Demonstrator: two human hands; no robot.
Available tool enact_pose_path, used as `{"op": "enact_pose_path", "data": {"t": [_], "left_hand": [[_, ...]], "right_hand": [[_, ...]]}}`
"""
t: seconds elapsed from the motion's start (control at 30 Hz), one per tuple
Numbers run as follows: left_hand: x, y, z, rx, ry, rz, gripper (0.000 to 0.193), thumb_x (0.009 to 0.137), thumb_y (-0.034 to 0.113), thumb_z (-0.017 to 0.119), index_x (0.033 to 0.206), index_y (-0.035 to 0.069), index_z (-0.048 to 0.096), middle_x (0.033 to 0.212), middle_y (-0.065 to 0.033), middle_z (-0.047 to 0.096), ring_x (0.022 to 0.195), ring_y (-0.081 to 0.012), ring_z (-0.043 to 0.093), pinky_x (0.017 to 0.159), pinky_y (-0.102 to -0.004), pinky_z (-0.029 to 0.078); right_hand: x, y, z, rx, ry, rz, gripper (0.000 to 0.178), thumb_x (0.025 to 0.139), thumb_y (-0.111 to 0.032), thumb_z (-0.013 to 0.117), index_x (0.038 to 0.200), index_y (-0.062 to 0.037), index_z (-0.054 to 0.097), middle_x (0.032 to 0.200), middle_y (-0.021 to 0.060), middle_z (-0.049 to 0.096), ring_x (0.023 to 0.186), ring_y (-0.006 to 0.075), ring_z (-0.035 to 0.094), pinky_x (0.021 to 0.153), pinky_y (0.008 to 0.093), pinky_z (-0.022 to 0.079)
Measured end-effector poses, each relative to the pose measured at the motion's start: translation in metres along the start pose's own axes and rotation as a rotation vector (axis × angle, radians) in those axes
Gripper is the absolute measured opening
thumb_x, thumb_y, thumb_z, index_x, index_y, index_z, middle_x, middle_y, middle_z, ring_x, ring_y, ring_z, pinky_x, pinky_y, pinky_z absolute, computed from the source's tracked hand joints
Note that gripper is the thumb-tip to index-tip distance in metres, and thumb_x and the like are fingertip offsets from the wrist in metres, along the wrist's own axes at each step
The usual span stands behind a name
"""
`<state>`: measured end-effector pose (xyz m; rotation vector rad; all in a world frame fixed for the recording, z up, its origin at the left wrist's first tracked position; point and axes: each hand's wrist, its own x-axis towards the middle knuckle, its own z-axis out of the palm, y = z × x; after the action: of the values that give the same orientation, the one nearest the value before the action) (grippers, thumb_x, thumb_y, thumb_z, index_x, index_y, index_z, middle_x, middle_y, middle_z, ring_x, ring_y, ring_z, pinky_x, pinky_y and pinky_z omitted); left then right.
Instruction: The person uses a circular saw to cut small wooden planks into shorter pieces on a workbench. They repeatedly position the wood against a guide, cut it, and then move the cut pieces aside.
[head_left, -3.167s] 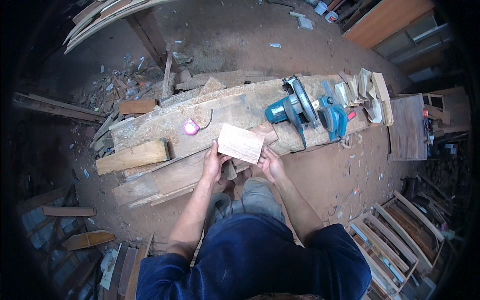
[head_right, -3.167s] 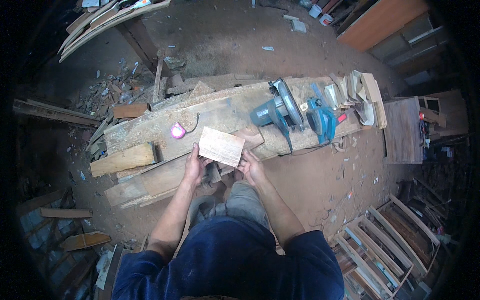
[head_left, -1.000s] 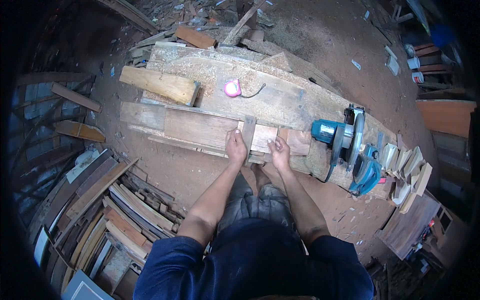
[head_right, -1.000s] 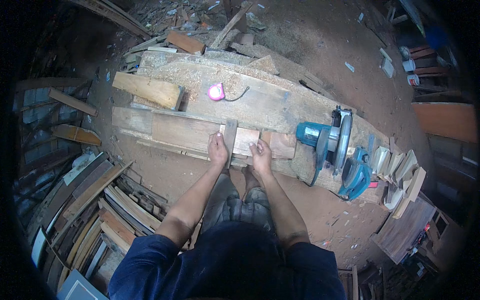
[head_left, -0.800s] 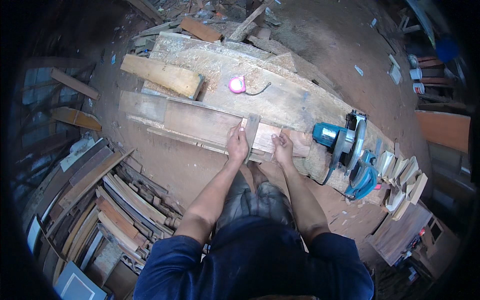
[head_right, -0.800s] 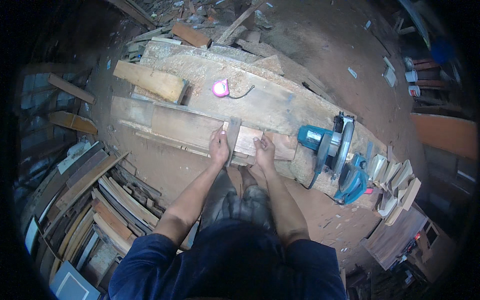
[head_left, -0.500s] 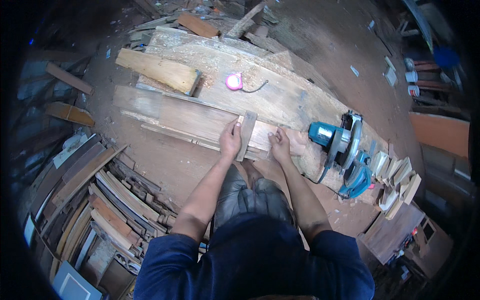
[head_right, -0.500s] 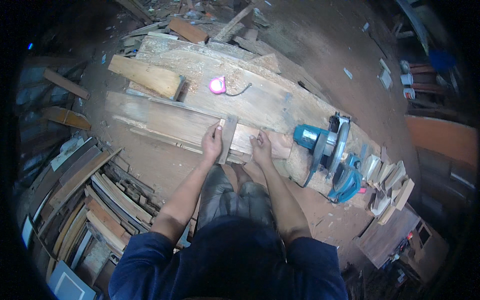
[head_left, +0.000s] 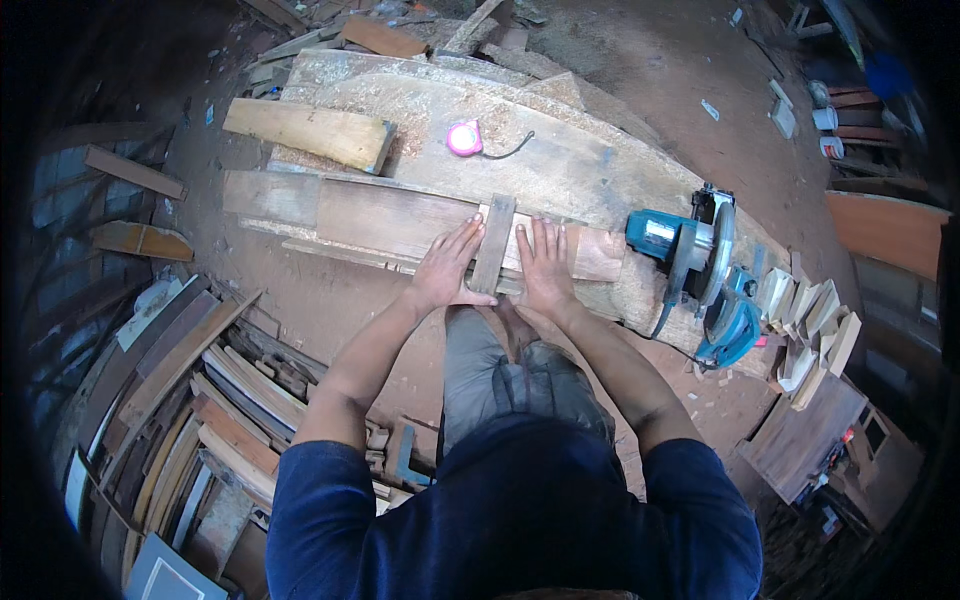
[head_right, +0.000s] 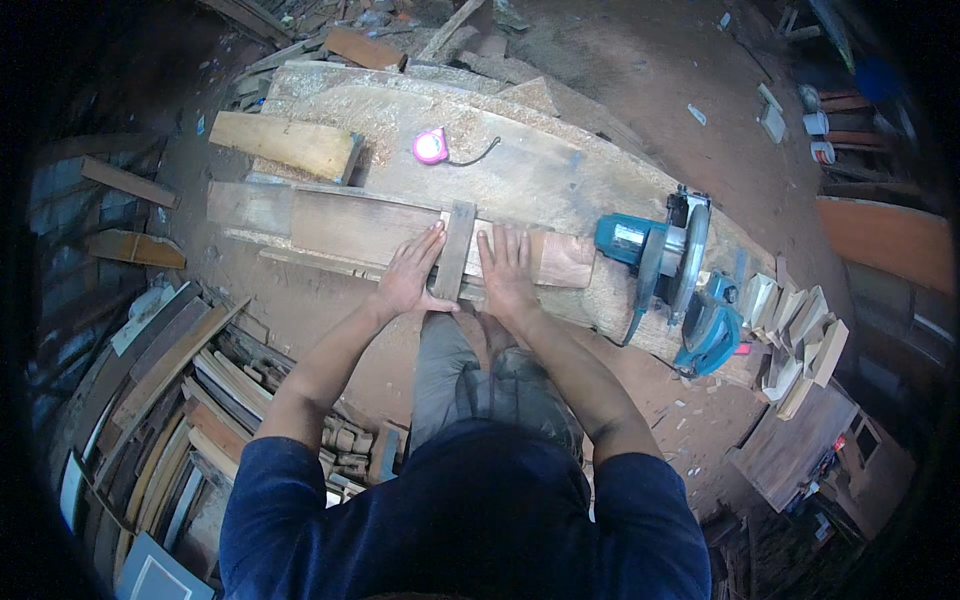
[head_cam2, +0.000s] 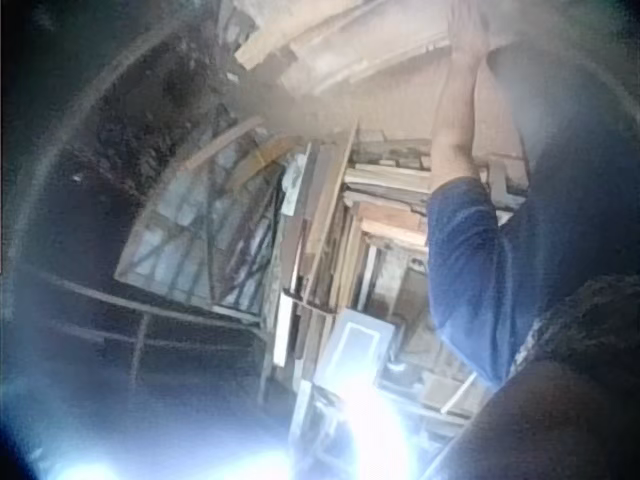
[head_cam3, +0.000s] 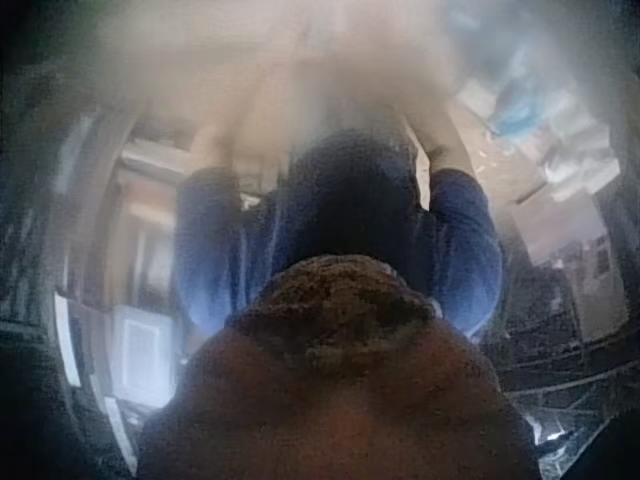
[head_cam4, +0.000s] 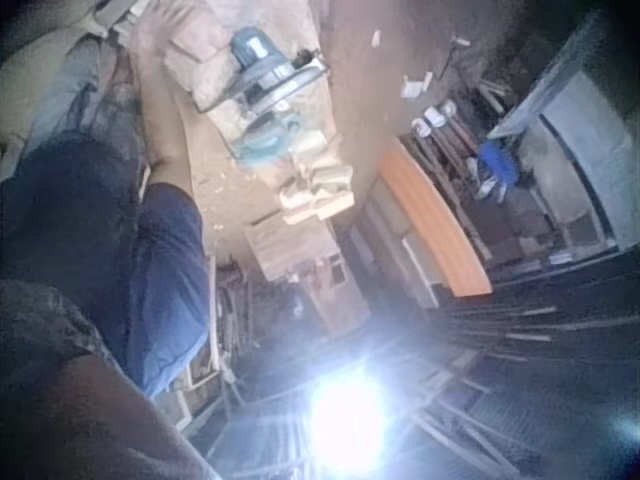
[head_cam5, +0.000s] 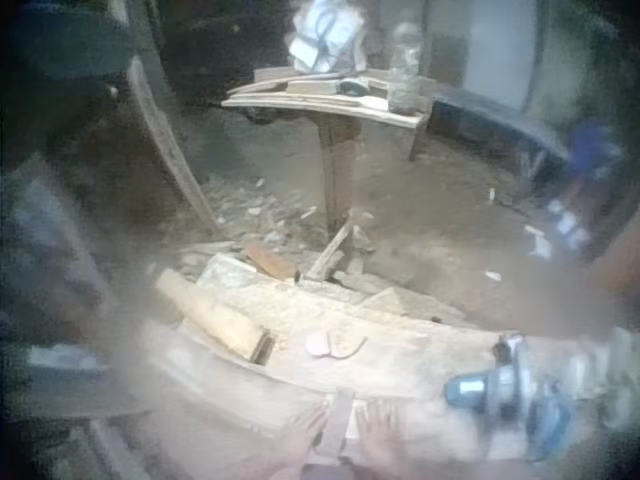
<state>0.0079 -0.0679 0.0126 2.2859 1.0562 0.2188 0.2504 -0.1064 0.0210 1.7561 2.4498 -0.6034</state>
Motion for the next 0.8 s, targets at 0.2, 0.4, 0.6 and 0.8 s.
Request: {"op": "enact_pose_path", "data": {"t": [0.2,0.4,0.6,0.8], "left_hand": [[-0.004,-0.005,0.007,-0.063,0.108,0.014,0.122,0.067,0.062,0.086,0.157,0.001,0.031,0.148,-0.0245,0.047,0.134,-0.038,0.05,0.111,-0.0475,0.041],[0.005,-0.012,0.019,-0.575,0.293,-0.403,0.053,0.097,0.023,0.07,0.144,0.005,0.055,0.118,-0.0168,0.071,0.101,-0.0242,0.071,0.088,-0.0346,0.056],[0.011,-0.015,0.03,-0.474,0.217,-0.392,0.031,0.1,0.024,0.065,0.125,0.007,0.069,0.096,-0.0161,0.077,0.084,-0.029,0.075,0.074,-0.0398,0.057],[0.005,-0.025,0.041,-0.55,0.263,-0.45,0.029,0.101,0.02,0.064,0.125,0.004,0.069,0.081,-0.0058,0.071,0.073,-0.0104,0.063,0.07,-0.0291,0.053]], "right_hand": [[-0.008,0.005,0.014,0.209,-0.01,-0.023,0.118,0.065,-0.051,0.089,0.157,-0.0047,0.031,0.156,0.0268,0.031,0.149,0.0444,0.026,0.126,0.0596,0.01],[-0.015,0.014,0.003,0.362,0.06,-0.105,0.122,0.06,-0.05,0.092,0.156,-0.0021,0.032,0.155,0.0229,0.036,0.145,0.0428,0.032,0.124,0.0559,0.02],[-0.014,0.021,0.005,0.347,0.089,-0.104,0.124,0.058,-0.045,0.093,0.155,0.002,0.031,0.154,0.0222,0.038,0.144,0.042,0.034,0.121,0.053,0.025],[-0.01,0.007,-0.008,0.312,-0.013,-0.049,0.121,0.061,-0.042,0.093,0.155,0.0021,0.032,0.157,0.02,0.036,0.146,0.0386,0.032,0.12,0.0502,0.027]]}}
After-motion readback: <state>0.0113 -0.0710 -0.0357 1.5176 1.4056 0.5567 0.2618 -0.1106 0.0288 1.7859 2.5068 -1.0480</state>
